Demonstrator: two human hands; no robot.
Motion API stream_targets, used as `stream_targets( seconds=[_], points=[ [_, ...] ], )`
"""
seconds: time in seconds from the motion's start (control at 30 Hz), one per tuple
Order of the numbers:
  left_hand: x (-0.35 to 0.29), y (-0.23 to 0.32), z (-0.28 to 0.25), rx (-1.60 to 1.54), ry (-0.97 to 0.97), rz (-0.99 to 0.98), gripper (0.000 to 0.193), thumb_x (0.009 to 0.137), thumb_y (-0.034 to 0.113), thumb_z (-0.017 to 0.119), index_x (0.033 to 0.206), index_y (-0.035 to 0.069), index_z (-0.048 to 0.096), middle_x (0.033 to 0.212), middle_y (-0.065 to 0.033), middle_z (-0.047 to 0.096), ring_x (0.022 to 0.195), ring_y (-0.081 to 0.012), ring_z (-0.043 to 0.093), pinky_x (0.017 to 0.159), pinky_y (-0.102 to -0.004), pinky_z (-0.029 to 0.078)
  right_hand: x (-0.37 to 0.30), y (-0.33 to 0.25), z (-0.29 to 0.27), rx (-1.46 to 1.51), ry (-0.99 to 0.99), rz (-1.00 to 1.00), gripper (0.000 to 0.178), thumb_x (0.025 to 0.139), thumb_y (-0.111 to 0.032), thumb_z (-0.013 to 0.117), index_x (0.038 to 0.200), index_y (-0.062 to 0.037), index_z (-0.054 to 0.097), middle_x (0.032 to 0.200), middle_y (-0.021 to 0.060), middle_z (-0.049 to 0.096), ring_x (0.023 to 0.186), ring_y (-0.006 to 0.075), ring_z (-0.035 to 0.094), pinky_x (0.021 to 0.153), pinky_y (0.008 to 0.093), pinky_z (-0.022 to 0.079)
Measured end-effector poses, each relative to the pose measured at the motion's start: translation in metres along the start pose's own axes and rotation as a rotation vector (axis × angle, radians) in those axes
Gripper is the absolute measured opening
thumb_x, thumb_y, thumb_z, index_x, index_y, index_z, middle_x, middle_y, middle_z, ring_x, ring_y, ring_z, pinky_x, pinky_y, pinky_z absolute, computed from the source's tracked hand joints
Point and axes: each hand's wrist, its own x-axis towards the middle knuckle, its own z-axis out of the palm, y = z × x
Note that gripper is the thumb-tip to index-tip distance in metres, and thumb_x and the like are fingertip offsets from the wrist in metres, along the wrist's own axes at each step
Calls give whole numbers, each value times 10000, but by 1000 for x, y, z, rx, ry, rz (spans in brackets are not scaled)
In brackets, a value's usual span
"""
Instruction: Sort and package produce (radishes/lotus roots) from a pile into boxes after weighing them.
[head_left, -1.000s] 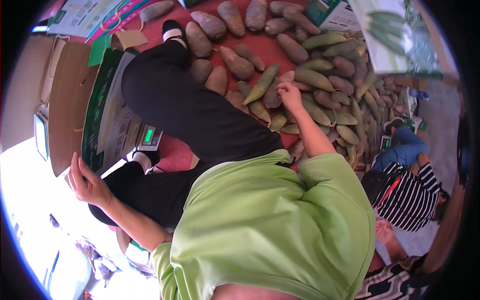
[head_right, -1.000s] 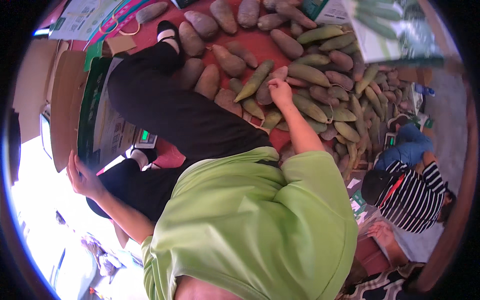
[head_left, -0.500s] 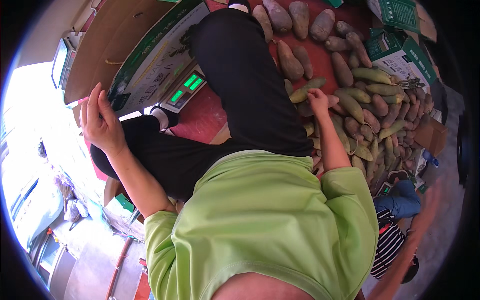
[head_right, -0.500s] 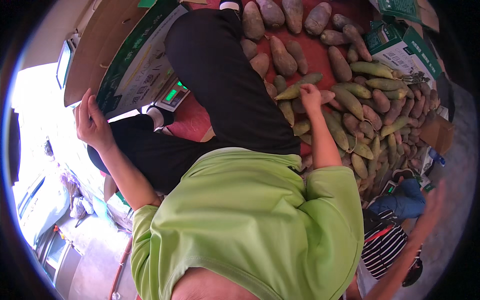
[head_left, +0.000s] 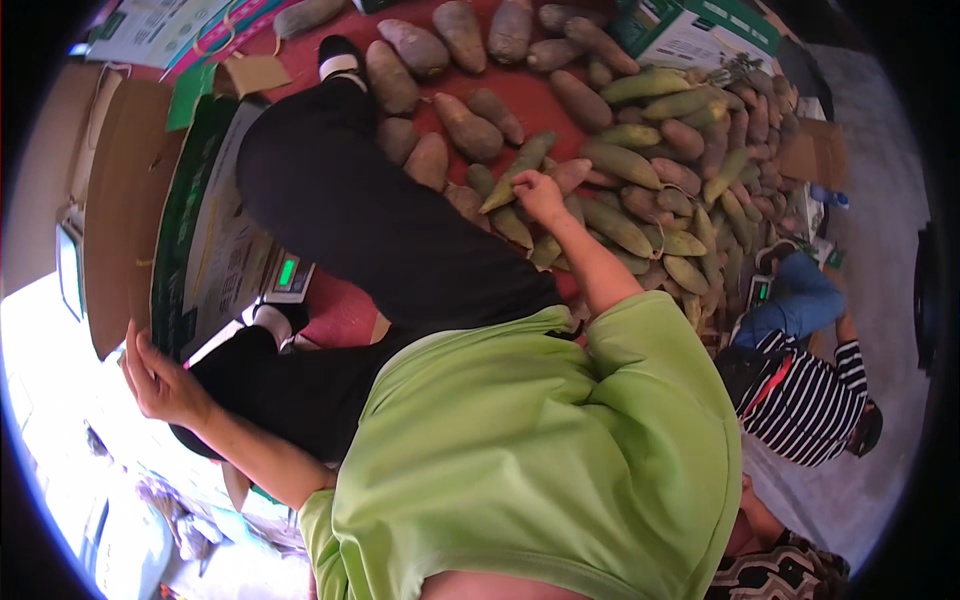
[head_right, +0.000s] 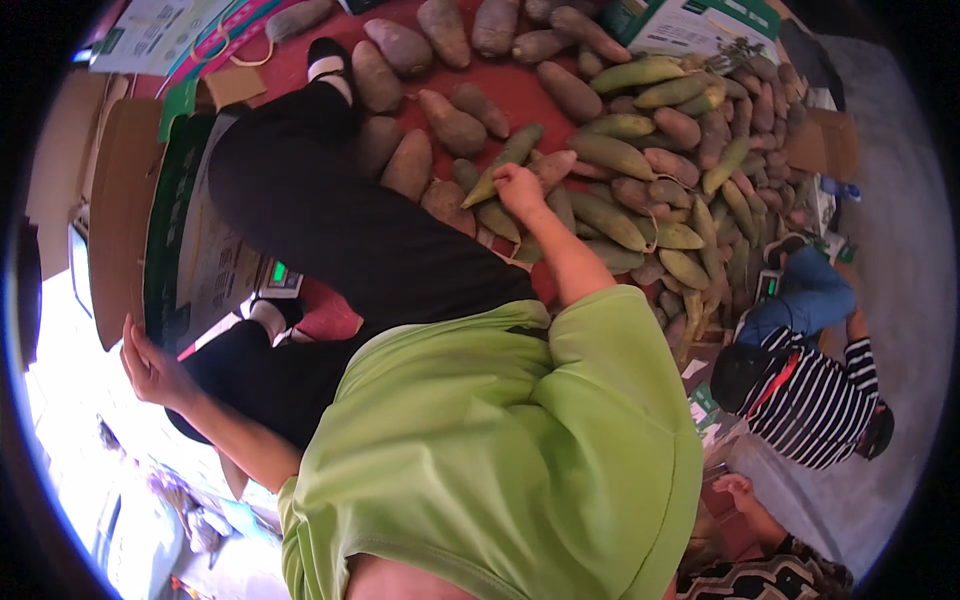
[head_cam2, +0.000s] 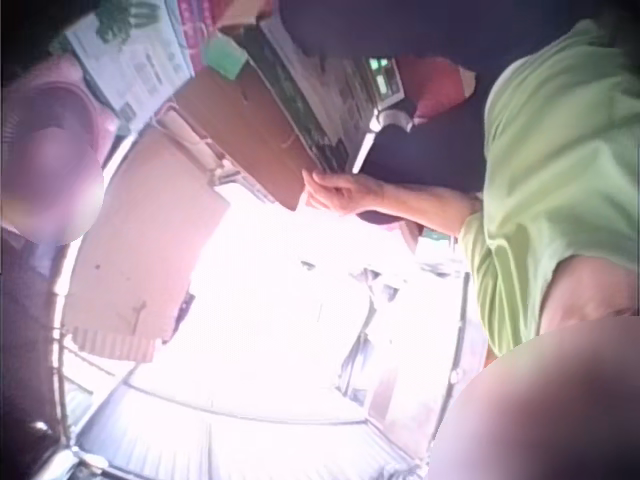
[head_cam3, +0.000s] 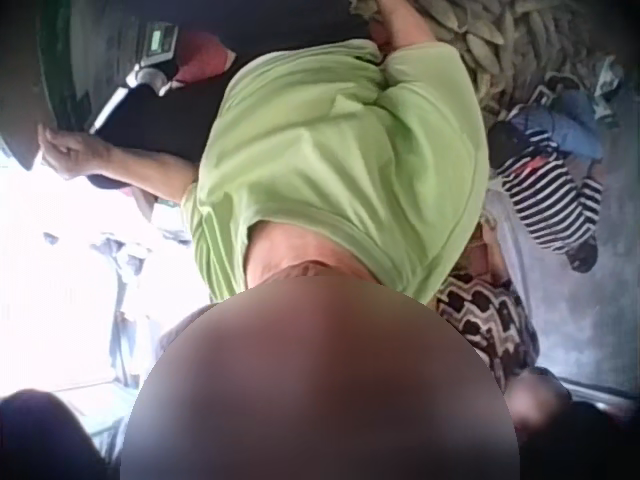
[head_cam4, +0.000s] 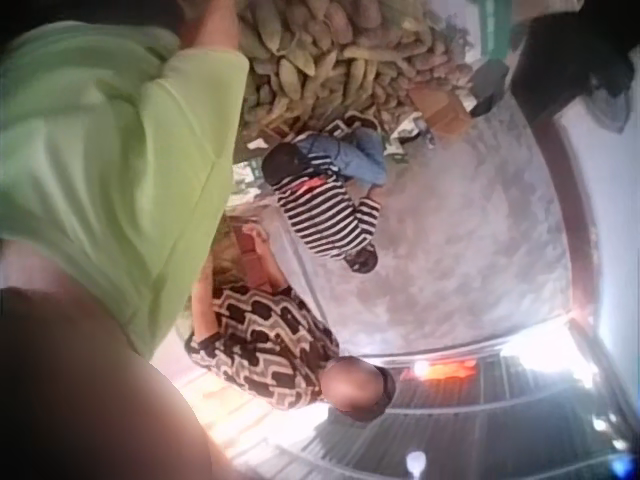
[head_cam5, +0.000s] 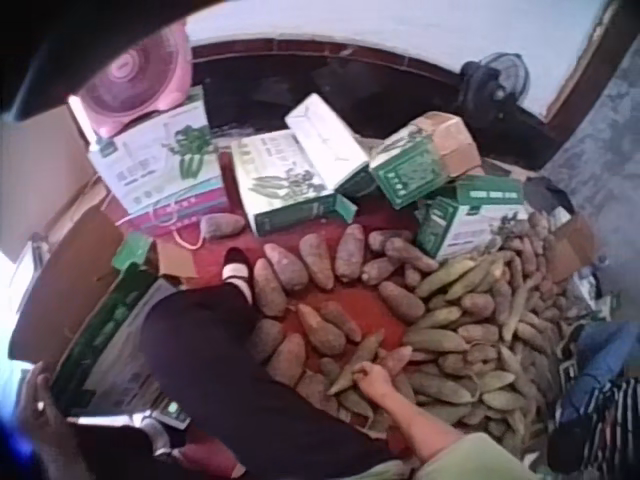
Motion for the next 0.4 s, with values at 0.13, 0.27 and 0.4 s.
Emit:
stream_targets(
  seconds=[0.13,0.27,0.4],
  points=[
    [-1,-1,-1,60,-6,11,160,924,108,564,977,24,690,795,-57,645,699,-145,619,577,-248,483,-9,-26,0,-79,0,-18,158,801,-108,603,937,-51,659,842,131,663,802,252,631,735,352,498],
    [-1,-4,2,66,-5,43,164,928,119,560,979,28,687,787,-56,640,696,-143,617,579,-250,486,2,-40,-6,-18,-8,23,158,802,-136,596,934,-90,668,899,159,668,896,315,635,795,385,493],
    [-3,-7,0,126,-18,28,179,939,135,544,978,41,691,827,-63,658,707,-148,624,586,-251,489,32,-47,-4,-39,93,-33,162,820,-117,613,956,-46,665,837,135,677,796,223,649,714,323,500]
  ],
)
